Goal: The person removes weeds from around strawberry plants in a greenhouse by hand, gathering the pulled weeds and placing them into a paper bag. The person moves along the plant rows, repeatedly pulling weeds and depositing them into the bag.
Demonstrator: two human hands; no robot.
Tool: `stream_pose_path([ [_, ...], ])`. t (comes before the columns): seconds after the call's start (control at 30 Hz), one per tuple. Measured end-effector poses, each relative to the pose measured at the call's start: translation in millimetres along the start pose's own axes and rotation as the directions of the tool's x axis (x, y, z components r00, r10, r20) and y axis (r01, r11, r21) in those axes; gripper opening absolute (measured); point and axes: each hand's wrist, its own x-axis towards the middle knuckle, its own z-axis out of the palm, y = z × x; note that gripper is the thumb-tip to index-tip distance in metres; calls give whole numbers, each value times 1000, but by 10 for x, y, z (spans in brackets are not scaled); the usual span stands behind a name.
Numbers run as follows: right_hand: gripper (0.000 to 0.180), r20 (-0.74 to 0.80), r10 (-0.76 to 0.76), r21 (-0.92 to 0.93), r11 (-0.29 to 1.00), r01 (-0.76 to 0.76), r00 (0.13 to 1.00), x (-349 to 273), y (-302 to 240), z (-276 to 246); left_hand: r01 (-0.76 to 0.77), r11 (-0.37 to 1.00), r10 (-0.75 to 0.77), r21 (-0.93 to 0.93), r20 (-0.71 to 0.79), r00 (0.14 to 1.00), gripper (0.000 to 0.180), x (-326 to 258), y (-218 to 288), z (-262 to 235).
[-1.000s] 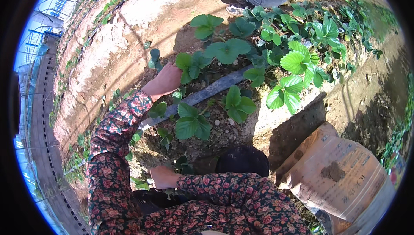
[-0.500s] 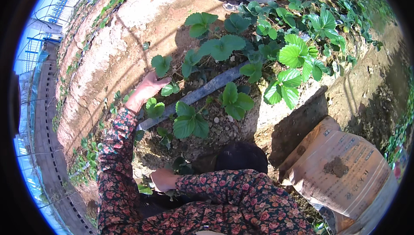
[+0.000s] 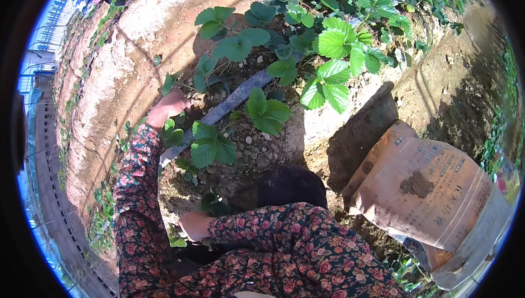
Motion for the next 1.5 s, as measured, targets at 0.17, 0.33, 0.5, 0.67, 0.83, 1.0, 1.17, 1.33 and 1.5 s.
stream_pose_path([
  [0.17, 22, 64, 67, -122, 991, -59, 996, -93, 20, -155, -256, 960, 231, -110, -201, 952, 27, -294, 1213, -57],
  [0.33, 23, -591, 38, -336, 896, -289, 805, 119, 160, 729, -447, 856, 470, 258, -31, 882, 14, 99, 1577, 476],
  [0.5, 7, -335, -61, -67, 997, 40, 940, 221, 275, 487, -432, 818, 498, 380, -90, 863, 16, 96, 1585, 530],
  [0.67, 9, -184, -218, -278, 947, 162, 958, -12, 233, 161, -289, 945, 327, 153, -419, 847, 23, -65, 1449, 642],
  [0.83, 15, -116, 83, -89, 992, -93, 990, -156, 10, -149, -94, 849, -262, -520, -569, 780, 25, -263, 951, 8],
  [1.0, 32, -387, 311, 358, 918, -170, 868, -332, -84, -720, -38, 912, -272, -409, -671, 690, 30, -1337, 523, -719],
  [1.17, 26, -703, 41, 602, 566, 563, 710, -250, -53, -964, 57, 715, -501, -697, -453, 738, 40, -2305, 801, -225],
  [1.33, 39, -540, -134, 819, 146, 555, 831, -336, -296, -1139, 103, 961, -266, -258, -750, 606, 33, -2388, 903, 159],
  [1.5, 39, -463, -203, 821, 268, 504, 863, -234, -449, -1153, -84, 985, 161, 153, -615, 772, 49, -2640, 574, 6],
])
